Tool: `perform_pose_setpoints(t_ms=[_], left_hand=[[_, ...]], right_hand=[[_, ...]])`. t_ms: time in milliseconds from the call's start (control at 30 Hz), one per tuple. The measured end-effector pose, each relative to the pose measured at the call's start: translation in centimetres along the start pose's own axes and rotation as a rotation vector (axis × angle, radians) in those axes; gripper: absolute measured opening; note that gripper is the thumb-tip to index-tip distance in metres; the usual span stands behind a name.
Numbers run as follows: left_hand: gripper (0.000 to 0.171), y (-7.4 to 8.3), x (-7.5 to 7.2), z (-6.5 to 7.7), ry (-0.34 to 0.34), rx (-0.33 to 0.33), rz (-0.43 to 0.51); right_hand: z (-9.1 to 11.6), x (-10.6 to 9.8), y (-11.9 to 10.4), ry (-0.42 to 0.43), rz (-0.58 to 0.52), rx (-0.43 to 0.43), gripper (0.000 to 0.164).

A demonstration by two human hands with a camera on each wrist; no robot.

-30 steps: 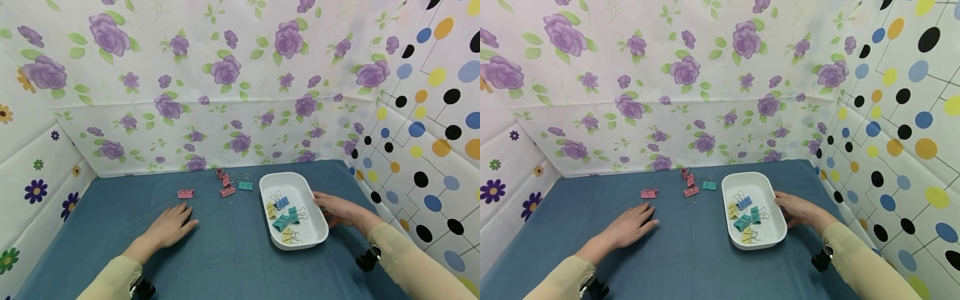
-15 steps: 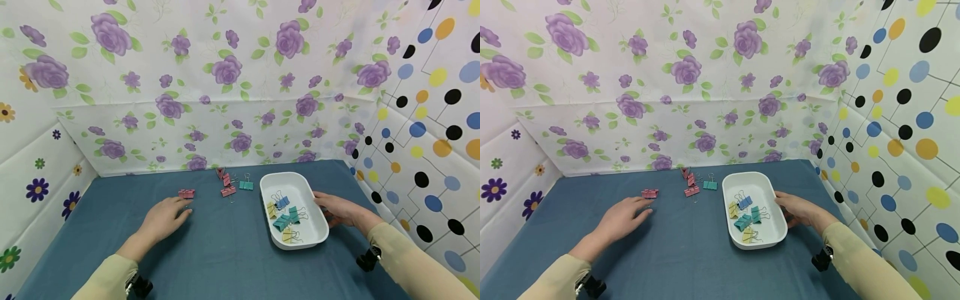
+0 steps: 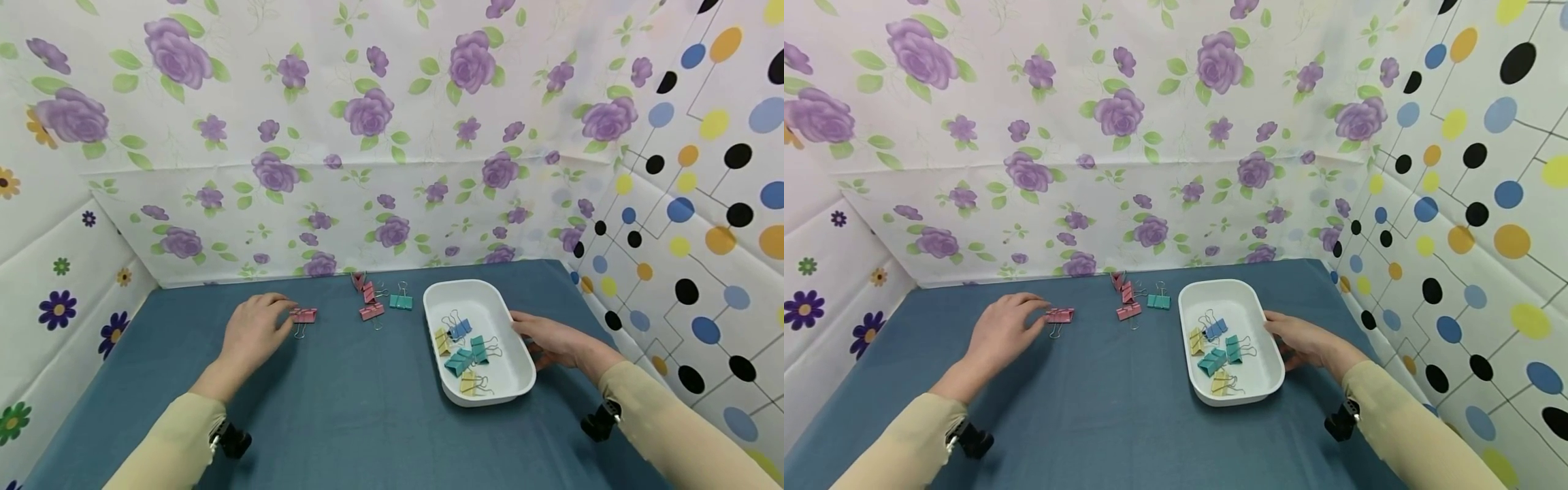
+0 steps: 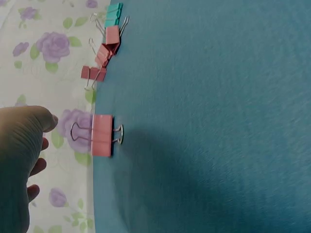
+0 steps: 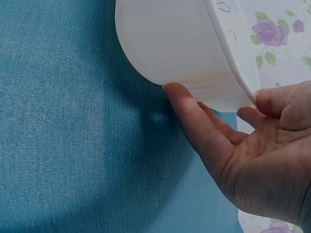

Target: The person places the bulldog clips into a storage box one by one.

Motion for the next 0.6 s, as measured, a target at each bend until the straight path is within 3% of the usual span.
perform_pose_setpoints(t_ms=[600], left_hand=[[0.021,-1.1,1.4,-0.5,-0.042,-0.019,-0.052]], right_hand=[[0.1,0.0,-0.1,-0.016,-0.002,-0.005,0.055]])
Point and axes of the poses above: each hand's wrist, its own z-axis away from the middle knuckle, its own x-axis out of the palm, y = z × x, the point moved 6 cm from there along -z, towards the middle knuckle, and after that the axes turned 11 degrees about x, right-handed, at the moved point
